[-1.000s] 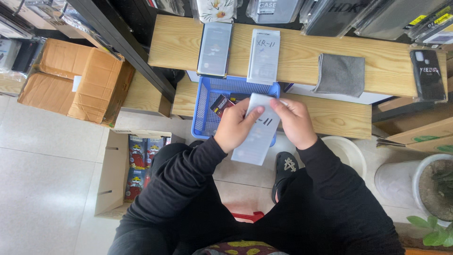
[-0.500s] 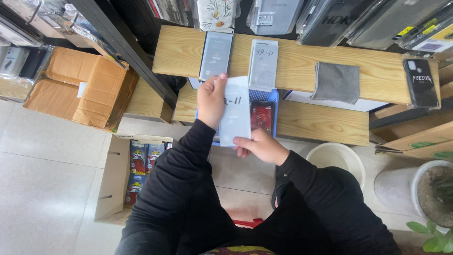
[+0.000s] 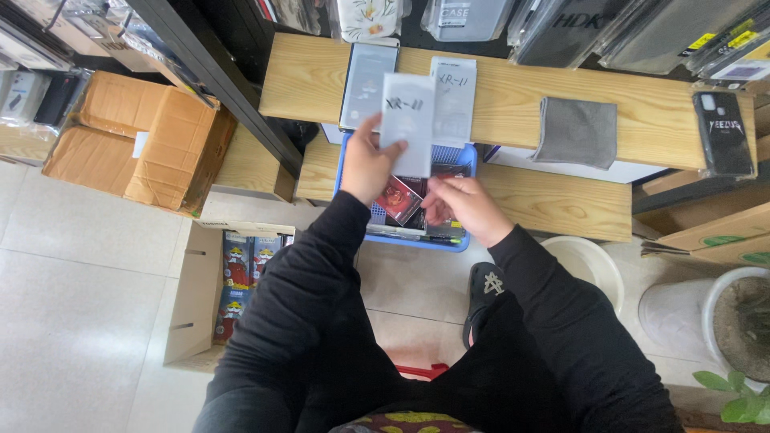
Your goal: The person repeatedly takes screen protector packages from a blue basket, opens the white paper sleeves, removes the inner packaging, and places them back into the sleeves. The person then places the sleeves on a wooden table.
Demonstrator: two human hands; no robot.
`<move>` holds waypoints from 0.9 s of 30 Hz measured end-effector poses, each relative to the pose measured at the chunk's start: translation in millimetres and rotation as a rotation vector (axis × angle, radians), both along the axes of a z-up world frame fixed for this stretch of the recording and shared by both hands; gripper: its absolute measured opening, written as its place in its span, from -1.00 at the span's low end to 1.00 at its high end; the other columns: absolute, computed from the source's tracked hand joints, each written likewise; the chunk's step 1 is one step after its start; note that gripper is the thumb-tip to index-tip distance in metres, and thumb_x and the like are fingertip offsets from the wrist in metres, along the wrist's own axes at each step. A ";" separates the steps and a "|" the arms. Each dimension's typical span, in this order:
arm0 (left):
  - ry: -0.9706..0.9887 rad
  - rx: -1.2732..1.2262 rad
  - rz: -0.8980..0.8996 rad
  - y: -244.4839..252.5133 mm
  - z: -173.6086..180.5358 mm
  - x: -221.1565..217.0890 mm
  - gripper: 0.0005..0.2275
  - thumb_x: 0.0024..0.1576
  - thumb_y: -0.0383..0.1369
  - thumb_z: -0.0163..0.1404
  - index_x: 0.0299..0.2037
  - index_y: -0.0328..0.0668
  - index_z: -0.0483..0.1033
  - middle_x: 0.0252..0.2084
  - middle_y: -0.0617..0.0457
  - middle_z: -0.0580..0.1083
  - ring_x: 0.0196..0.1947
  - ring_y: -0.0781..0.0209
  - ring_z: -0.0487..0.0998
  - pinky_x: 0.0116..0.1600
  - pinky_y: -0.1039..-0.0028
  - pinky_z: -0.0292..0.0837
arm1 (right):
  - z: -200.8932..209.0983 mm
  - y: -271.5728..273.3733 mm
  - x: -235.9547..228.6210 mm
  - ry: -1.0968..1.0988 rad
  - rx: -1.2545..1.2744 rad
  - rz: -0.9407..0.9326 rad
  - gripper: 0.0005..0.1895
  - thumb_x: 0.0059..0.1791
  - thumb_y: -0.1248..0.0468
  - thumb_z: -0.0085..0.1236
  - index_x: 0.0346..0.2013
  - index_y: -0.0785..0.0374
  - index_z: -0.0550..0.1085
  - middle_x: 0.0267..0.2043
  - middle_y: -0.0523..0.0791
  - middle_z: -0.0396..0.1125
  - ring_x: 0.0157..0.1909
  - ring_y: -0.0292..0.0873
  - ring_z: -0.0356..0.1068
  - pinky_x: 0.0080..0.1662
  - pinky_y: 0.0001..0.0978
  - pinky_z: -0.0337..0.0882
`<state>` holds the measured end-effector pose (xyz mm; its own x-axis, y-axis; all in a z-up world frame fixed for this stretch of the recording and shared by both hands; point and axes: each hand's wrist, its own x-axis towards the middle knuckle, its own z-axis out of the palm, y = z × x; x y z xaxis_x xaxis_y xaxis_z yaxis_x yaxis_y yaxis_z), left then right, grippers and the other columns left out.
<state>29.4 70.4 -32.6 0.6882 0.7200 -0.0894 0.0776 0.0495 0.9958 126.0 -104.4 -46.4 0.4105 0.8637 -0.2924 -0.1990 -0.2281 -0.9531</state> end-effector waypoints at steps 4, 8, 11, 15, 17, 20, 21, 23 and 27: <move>0.315 0.299 0.153 53.0 -2.2 8.7 -0.34 0.10 -0.36 0.09 0.40 0.14 0.03 -0.56 0.19 0.22 -0.57 0.28 0.35 -0.38 0.45 0.37 | 20.5 1.0 28.1 -0.193 -0.117 -0.022 -0.65 0.08 0.16 -0.07 -0.41 0.34 0.54 -0.51 -0.06 0.42 -0.47 -0.26 0.38 -0.34 -0.51 0.37; 0.431 0.567 0.226 96.7 -46.8 28.4 -0.73 0.05 -0.31 0.16 -0.03 0.18 0.53 -0.15 0.02 0.56 -0.04 -0.04 0.57 0.03 0.21 0.53 | -14.6 6.6 73.0 -0.642 -0.217 -0.223 -0.74 0.06 0.05 0.11 -0.33 0.15 0.57 -0.46 -0.14 0.44 -0.39 -0.26 0.49 -0.27 -0.47 0.45; 0.502 0.668 0.204 97.5 -52.9 32.7 -0.75 0.04 -0.28 0.16 -0.07 0.18 0.54 -0.18 0.03 0.54 -0.05 -0.03 0.56 0.02 0.20 0.51 | -45.4 16.5 102.4 -0.786 -0.323 -0.367 -0.72 -0.03 -0.07 0.21 -0.26 0.03 0.57 -0.39 -0.21 0.44 -0.26 -0.21 0.48 -0.17 -0.37 0.43; 0.688 0.837 0.143 78.6 -32.5 34.6 -0.59 0.00 -0.15 0.19 0.06 0.23 0.41 0.03 0.08 0.32 0.16 -0.03 0.30 0.11 0.12 0.37 | -33.5 34.3 101.7 -0.884 -0.407 -0.459 -0.48 -0.11 -0.14 0.26 -0.09 0.19 0.52 -0.29 -0.06 0.45 -0.10 0.05 0.46 -0.05 -0.06 0.45; 0.693 0.828 0.141 78.3 -40.5 38.6 -0.58 0.00 -0.14 0.18 0.07 0.21 0.38 0.08 0.05 0.26 0.18 -0.05 0.27 0.13 0.10 0.38 | -13.4 41.9 87.1 -0.918 -0.425 -0.440 -0.45 -0.11 -0.12 0.26 -0.05 0.22 0.49 -0.29 -0.04 0.45 -0.09 0.08 0.45 -0.04 -0.01 0.44; 0.671 0.816 0.141 76.8 -43.6 41.8 -0.57 0.00 -0.12 0.15 0.07 0.14 0.37 0.16 0.00 0.18 0.22 -0.10 0.23 0.15 0.07 0.39 | 7.4 52.0 76.2 -0.925 -0.493 -0.394 -0.38 -0.13 -0.11 0.25 0.05 0.23 0.43 -0.19 0.00 0.43 -0.01 0.13 0.42 0.01 0.06 0.40; 0.657 0.805 0.138 76.1 -42.8 41.5 -0.58 0.00 -0.12 0.14 0.06 0.09 0.39 0.19 -0.03 0.16 0.23 -0.13 0.22 0.15 0.06 0.39 | 13.1 55.2 73.5 -0.888 -0.549 -0.355 -0.33 -0.14 -0.11 0.24 0.12 0.21 0.38 -0.08 0.01 0.42 0.05 0.14 0.39 0.06 0.08 0.37; 0.653 0.789 0.117 73.0 -38.2 39.3 -0.53 -0.02 -0.09 0.17 0.08 0.05 0.37 0.21 -0.07 0.15 0.25 -0.15 0.22 0.17 0.05 0.38 | 15.8 56.4 72.7 -0.855 -0.571 -0.340 -0.33 -0.15 -0.10 0.24 0.14 0.18 0.37 -0.13 -0.02 0.44 0.04 0.13 0.40 0.05 0.07 0.38; 0.604 0.774 0.099 76.5 -42.4 37.5 -0.50 -0.02 -0.14 0.20 0.10 -0.01 0.34 0.24 -0.14 0.13 0.27 -0.19 0.24 0.23 0.10 0.35 | 0.4 59.1 82.4 -0.765 -0.597 -0.369 -0.33 -0.21 -0.08 0.29 0.13 0.07 0.39 -0.22 -0.13 0.47 0.03 0.04 0.42 0.02 -0.06 0.41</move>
